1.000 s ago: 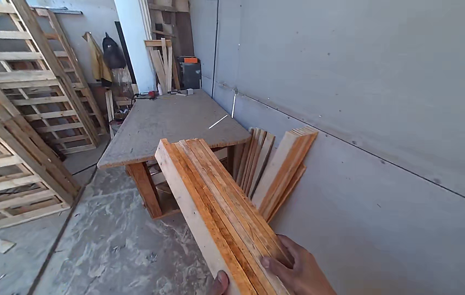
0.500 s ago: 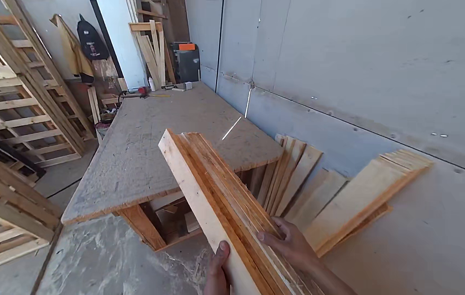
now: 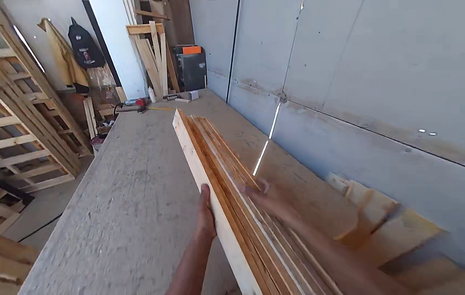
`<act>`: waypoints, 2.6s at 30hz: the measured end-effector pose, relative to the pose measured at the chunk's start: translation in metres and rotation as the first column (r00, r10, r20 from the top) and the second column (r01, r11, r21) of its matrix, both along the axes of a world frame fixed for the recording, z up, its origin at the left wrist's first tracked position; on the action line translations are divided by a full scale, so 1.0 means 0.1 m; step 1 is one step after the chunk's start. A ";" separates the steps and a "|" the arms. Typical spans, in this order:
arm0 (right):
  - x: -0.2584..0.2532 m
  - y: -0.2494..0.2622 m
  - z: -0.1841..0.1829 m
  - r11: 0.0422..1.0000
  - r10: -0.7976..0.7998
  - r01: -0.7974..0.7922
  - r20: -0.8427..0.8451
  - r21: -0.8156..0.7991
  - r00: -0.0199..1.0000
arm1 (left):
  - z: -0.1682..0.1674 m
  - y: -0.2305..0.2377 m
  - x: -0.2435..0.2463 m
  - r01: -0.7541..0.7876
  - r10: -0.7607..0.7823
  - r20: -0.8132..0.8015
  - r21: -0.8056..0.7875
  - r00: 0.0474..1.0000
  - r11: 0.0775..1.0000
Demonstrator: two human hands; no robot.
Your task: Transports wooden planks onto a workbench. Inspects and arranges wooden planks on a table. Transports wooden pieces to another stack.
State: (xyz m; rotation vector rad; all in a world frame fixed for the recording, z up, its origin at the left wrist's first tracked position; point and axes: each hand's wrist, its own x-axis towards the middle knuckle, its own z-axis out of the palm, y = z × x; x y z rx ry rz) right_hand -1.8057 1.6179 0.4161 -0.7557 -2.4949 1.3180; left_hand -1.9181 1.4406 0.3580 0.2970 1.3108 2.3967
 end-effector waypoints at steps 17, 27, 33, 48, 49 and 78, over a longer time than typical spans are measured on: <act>-2.51 0.83 -0.98 0.969 0.247 -0.246 0.032 -0.035 0.969 | -1.05 0.80 -1.96 -0.281 0.019 -0.422 -0.570 0.906 0.772; -0.91 1.05 -1.44 0.891 0.420 -0.445 -0.209 -0.090 0.883 | -1.06 -0.24 -0.68 -0.013 -0.364 -0.484 -0.616 0.796 0.788; -0.73 0.88 -1.71 0.918 0.370 -0.394 -0.259 -0.047 0.892 | -1.22 0.19 -0.12 -0.341 -0.217 -0.562 -0.718 0.798 0.607; -0.92 0.36 -1.83 0.993 0.049 -0.086 -0.385 -0.080 0.922 | -1.16 0.26 -0.60 -0.442 -0.174 -0.592 -0.738 0.787 0.510; -0.95 0.32 -1.85 0.994 0.027 -0.068 -0.399 -0.089 0.917 | -1.15 0.27 -0.64 -0.440 -0.173 -0.590 -0.737 0.788 0.513; -1.77 0.91 -2.03 0.924 0.379 -0.358 -0.209 0.133 0.902 | -1.60 0.27 -1.06 -0.531 -0.114 -0.677 -0.659 0.727 0.533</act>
